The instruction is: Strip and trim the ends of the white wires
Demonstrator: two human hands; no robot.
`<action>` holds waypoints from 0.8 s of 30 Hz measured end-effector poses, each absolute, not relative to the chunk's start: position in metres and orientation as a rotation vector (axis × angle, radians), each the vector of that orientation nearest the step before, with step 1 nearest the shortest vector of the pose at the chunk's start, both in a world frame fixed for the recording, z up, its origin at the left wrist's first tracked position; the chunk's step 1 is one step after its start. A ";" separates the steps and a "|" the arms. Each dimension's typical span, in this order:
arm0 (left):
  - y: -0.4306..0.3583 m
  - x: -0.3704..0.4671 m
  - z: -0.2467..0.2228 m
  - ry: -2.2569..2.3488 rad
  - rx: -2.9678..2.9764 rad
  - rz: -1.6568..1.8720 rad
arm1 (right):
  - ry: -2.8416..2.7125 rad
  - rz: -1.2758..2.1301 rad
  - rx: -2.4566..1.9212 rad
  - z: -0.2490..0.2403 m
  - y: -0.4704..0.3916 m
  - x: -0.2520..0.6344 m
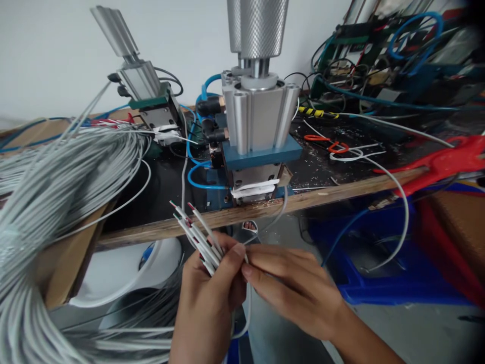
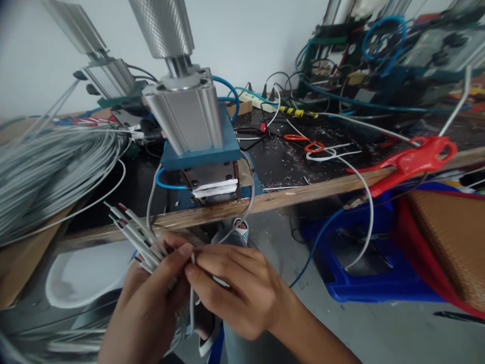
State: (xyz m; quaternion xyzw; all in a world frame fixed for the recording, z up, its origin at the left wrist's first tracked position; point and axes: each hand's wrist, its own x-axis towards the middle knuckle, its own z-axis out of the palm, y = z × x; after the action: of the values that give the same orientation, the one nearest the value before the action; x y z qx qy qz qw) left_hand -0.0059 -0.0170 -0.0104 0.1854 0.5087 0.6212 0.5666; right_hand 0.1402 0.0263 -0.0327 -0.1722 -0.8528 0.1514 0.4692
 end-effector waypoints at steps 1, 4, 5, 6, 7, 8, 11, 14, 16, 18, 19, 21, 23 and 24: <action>-0.017 -0.004 -0.010 1.202 0.410 1.471 | -2.081 0.378 -0.453 -0.034 0.025 0.139; -0.020 0.000 -0.007 1.253 0.332 1.511 | -2.079 0.331 -0.425 -0.041 0.023 0.135; -0.020 0.001 -0.006 1.274 0.312 1.522 | -2.085 0.305 -0.401 -0.043 0.023 0.135; -0.021 0.002 -0.005 1.292 0.297 1.525 | -2.091 0.282 -0.389 -0.044 0.023 0.135; -0.022 0.002 -0.005 1.305 0.286 1.522 | -2.104 0.266 -0.383 -0.044 0.023 0.135; -0.023 0.002 -0.005 1.312 0.276 1.517 | -2.110 0.262 -0.382 -0.044 0.023 0.135; -0.024 0.002 -0.006 1.323 0.238 1.525 | -2.144 0.299 -0.405 -0.042 0.019 0.139; -0.024 0.004 -0.010 1.318 0.223 1.555 | -2.172 0.323 -0.425 -0.041 0.016 0.143; -0.023 0.004 -0.011 1.313 0.250 1.563 | -2.170 0.324 -0.428 -0.044 0.017 0.144; -0.020 0.003 -0.008 1.296 0.275 1.595 | -2.120 0.269 -0.437 -0.047 0.022 0.143; -0.019 0.001 -0.004 1.285 0.273 1.631 | -2.081 0.220 -0.453 -0.049 0.027 0.142; -0.018 -0.003 0.005 1.266 0.246 1.727 | -2.001 0.118 -0.506 -0.049 0.038 0.139; -0.020 -0.010 0.015 1.280 0.261 1.790 | -1.965 0.062 -0.562 -0.047 0.048 0.136; -0.022 -0.014 0.017 1.319 0.341 1.803 | -1.951 0.048 -0.590 -0.045 0.053 0.134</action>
State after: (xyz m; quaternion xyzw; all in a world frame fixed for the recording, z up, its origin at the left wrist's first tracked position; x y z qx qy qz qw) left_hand -0.0139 -0.0218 0.0173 0.1365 0.5279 0.7214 0.4268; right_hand 0.1344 0.0531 -0.0449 -0.2465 -0.8151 0.0200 0.5239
